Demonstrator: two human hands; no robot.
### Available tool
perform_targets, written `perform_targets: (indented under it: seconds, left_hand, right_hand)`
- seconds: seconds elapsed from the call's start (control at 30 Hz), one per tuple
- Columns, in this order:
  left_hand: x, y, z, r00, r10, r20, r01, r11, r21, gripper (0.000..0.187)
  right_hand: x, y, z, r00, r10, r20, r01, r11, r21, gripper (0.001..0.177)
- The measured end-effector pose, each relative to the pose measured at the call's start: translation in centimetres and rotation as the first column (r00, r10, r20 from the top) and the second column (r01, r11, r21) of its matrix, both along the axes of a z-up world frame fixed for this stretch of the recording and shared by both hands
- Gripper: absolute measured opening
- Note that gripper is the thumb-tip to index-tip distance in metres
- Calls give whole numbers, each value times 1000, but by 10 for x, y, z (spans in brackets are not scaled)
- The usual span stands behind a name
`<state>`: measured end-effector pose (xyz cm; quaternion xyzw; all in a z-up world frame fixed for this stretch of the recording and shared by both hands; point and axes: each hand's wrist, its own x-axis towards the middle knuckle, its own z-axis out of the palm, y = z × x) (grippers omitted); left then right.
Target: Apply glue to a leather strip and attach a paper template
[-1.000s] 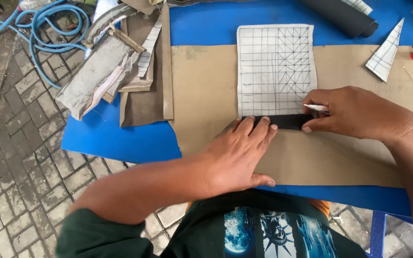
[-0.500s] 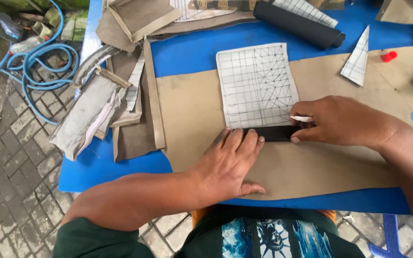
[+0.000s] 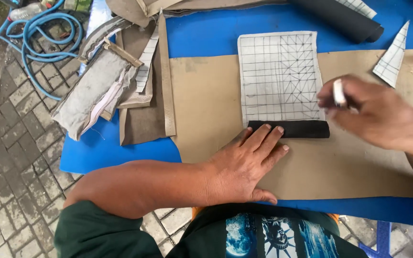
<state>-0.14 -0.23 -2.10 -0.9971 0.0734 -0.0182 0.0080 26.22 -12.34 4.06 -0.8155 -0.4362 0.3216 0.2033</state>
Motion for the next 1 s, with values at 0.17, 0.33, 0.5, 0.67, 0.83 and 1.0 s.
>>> perform_targets:
  seconds: [0.17, 0.33, 0.5, 0.67, 0.83, 1.0]
  left_hand:
    - [0, -4, -2, 1000, 9, -30, -8, 999, 32, 114]
    - [0, -2, 3, 999, 1, 33, -1, 1000, 12, 112]
    - [2, -4, 2, 999, 8, 48, -11, 999, 47, 115]
    - [1, -5, 5, 997, 14, 80, -19, 998, 59, 116]
    - [2, -2, 8, 996, -6, 89, 2, 999, 41, 114]
    - [3, -1, 9, 995, -3, 102, 0, 999, 35, 115]
  right_hand:
    - [-12, -3, -35, 900, 333, -282, -55, 728, 683, 37]
    - [-48, 13, -27, 982, 189, -8, -149, 797, 586, 35]
    - [-43, 21, -31, 878, 307, 366, -478, 581, 659, 35]
    - [-51, 19, -25, 929, 299, 217, -368, 707, 604, 38]
    - [-53, 25, -33, 898, 410, 157, -420, 697, 581, 41]
    - [-39, 22, -31, 924, 381, 30, -348, 807, 478, 40]
